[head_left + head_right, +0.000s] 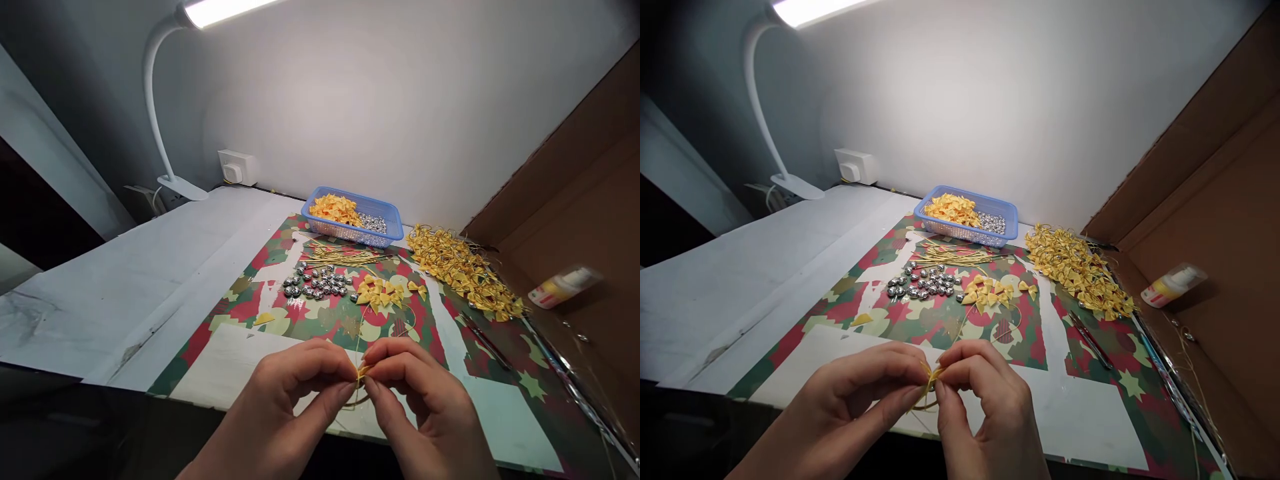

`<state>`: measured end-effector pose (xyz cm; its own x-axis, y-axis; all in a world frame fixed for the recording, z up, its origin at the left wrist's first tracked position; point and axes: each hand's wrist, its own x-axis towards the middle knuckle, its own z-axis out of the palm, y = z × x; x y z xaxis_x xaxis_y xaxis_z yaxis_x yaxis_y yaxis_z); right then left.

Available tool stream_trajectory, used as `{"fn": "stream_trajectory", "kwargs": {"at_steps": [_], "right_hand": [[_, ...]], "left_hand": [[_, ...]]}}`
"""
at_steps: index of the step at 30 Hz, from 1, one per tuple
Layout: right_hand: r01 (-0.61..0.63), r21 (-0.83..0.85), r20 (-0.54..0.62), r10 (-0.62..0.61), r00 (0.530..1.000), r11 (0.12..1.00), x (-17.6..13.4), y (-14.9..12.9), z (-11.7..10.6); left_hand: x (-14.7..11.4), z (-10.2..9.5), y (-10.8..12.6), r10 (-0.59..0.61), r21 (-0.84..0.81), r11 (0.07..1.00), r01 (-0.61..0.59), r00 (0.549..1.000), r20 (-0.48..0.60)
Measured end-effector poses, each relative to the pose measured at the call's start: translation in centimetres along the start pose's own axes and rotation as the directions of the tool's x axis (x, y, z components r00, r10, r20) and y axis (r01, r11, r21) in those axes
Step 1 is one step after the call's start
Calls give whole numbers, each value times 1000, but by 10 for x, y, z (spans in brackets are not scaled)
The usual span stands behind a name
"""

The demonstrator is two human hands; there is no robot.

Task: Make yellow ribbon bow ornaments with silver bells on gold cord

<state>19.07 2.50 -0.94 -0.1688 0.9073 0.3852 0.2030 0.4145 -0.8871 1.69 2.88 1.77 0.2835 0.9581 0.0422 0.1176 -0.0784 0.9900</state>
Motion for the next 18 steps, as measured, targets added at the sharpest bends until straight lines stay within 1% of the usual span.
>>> {"fn": "stream_trajectory", "kwargs": {"at_steps": [2, 6, 10, 15, 18], "right_hand": [[11, -10, 2, -11, 1000, 1000, 1, 0, 1], [44, -32, -14, -45, 999, 999, 1, 1, 3], [56, -44, -17, -57, 998, 997, 2, 3, 4], [61, -41, 33, -60, 998, 997, 6, 1, 2], [78, -46, 89, -74, 993, 996, 10, -1, -1]], "left_hand": [[-1, 0, 0, -12, -12, 1000, 12, 1000, -16], [-1, 0, -4, -91, -84, 993, 88, 995, -32], [-1, -1, -6, -137, -132, 982, 131, 990, -37], [2, -5, -11, -196, -226, 957, 182, 980, -41], [5, -7, -16, -261, -342, 909, 238, 965, -24]]}}
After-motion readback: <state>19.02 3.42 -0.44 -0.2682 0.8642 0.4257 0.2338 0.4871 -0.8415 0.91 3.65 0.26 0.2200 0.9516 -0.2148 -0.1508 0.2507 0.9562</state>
